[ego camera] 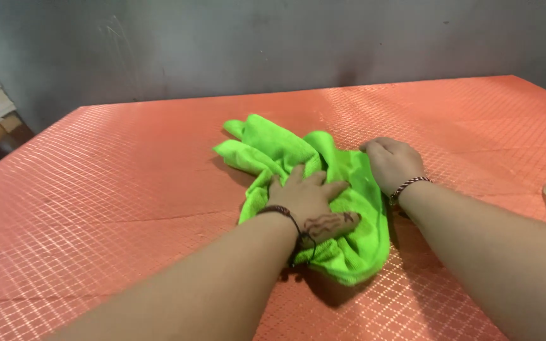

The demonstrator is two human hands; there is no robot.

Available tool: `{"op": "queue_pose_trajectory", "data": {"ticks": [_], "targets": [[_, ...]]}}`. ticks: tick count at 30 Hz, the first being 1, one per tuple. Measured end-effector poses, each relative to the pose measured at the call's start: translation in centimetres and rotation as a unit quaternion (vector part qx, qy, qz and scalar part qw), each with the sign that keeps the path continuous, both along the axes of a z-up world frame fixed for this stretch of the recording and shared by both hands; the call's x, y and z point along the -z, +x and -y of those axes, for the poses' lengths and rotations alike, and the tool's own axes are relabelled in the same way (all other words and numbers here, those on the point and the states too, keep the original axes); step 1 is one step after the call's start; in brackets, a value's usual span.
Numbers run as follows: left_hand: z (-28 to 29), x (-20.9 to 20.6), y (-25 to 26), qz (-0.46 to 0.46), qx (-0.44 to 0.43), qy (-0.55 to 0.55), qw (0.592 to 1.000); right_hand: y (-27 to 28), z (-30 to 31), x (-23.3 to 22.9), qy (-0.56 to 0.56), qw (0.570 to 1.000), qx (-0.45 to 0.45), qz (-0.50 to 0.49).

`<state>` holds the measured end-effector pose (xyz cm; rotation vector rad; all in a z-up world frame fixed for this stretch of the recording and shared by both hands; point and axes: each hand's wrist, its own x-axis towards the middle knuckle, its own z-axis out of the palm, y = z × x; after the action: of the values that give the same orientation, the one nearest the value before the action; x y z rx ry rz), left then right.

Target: Wiping a table with a green microfiber cloth.

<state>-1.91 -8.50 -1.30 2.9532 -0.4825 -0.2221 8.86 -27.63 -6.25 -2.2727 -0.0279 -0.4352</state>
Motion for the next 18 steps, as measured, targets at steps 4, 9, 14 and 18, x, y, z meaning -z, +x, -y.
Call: {"op": "queue_pose_trajectory", "data": {"ticks": [4, 9, 14, 18], "targets": [[-0.1, 0.1, 2.0, 0.003, -0.013, 0.004, 1.000, -0.9, -0.5, -0.5, 0.019, 1.000, 0.006, -0.013], [-0.6, 0.3, 5.0, 0.001, -0.044, 0.020, 0.999, -1.2, -0.7, -0.8, 0.009, 1.000, 0.001, 0.005], [-1.5, 0.0, 6.7, -0.006, -0.075, 0.021, 0.997, -0.6, -0.4, -0.2, -0.019, 1.000, 0.000, 0.010], [-2.8, 0.0, 7.7, 0.000, -0.112, 0.003, 0.994, -1.5, -1.4, -1.5, -0.031, 0.999, 0.005, -0.028]]}}
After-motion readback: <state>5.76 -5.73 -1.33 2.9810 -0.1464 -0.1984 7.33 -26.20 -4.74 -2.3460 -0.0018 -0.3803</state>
